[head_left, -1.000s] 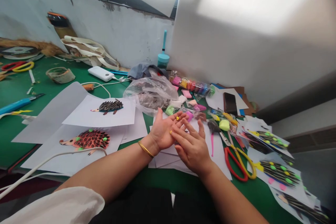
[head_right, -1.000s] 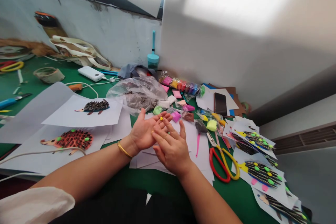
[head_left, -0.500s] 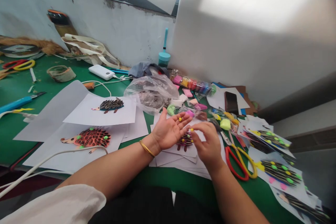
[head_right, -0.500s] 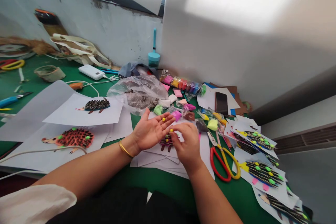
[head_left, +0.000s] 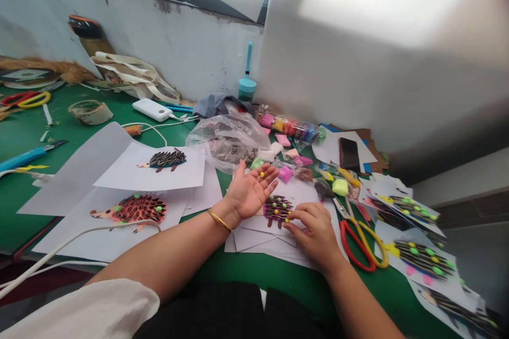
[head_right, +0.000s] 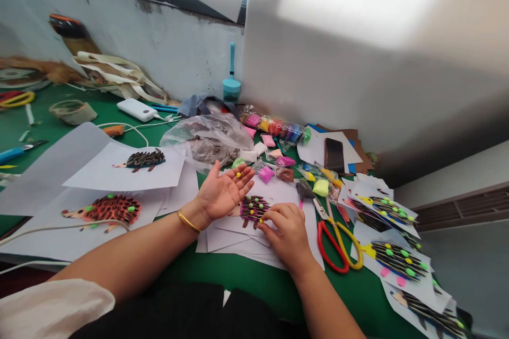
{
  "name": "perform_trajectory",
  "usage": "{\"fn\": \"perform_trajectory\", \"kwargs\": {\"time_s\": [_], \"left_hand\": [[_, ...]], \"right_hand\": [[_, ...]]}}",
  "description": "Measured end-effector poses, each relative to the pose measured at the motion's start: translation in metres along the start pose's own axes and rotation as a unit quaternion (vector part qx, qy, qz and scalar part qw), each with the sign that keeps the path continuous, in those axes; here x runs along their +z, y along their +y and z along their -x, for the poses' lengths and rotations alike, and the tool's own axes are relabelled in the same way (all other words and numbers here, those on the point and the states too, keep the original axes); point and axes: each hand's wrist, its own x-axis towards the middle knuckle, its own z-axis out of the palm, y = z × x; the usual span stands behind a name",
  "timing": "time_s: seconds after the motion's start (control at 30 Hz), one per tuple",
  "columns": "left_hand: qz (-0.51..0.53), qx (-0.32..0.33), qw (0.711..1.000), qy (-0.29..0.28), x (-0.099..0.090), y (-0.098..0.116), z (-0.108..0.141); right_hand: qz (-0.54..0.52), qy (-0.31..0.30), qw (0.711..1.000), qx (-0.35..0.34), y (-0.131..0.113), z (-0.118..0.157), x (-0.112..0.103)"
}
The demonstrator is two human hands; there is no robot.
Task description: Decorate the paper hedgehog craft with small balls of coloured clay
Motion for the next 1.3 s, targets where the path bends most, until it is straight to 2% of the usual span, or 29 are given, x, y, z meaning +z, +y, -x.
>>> {"fn": "perform_trajectory", "kwargs": {"time_s": [0.27,0.5,0.8,1.0,1.17,1.3], "left_hand": [[0.000,-0.001,1.000,0.005,0.000,0.000,-0.001],[0.000,-0.002,1.000,0.005,0.001,0.000,0.000],[-0.008,-0.002,1.000,0.004,0.000,-0.002,-0.001],[-0.019,0.008,1.000,0.009,0.002,0.002,-0.002],[-0.140,0.034,0.989,0.034,0.000,-0.001,-0.002],[-0.280,0.029,0.960,0.010,-0.001,-0.008,0.001]], "right_hand": [[0.018,-0.044,0.998,0.040,-0.001,-0.005,0.009],[0.020,-0.054,0.998,0.037,-0.002,-0.008,0.013],[0.062,-0.035,0.997,0.021,-0.006,-0.009,0.014],[0.044,-0.016,0.999,-0.001,-0.003,-0.005,0.011],[-0.006,0.034,0.999,0.008,0.001,-0.007,0.001],[-0.046,0.074,0.996,0.020,0.002,-0.024,-0.011]]}}
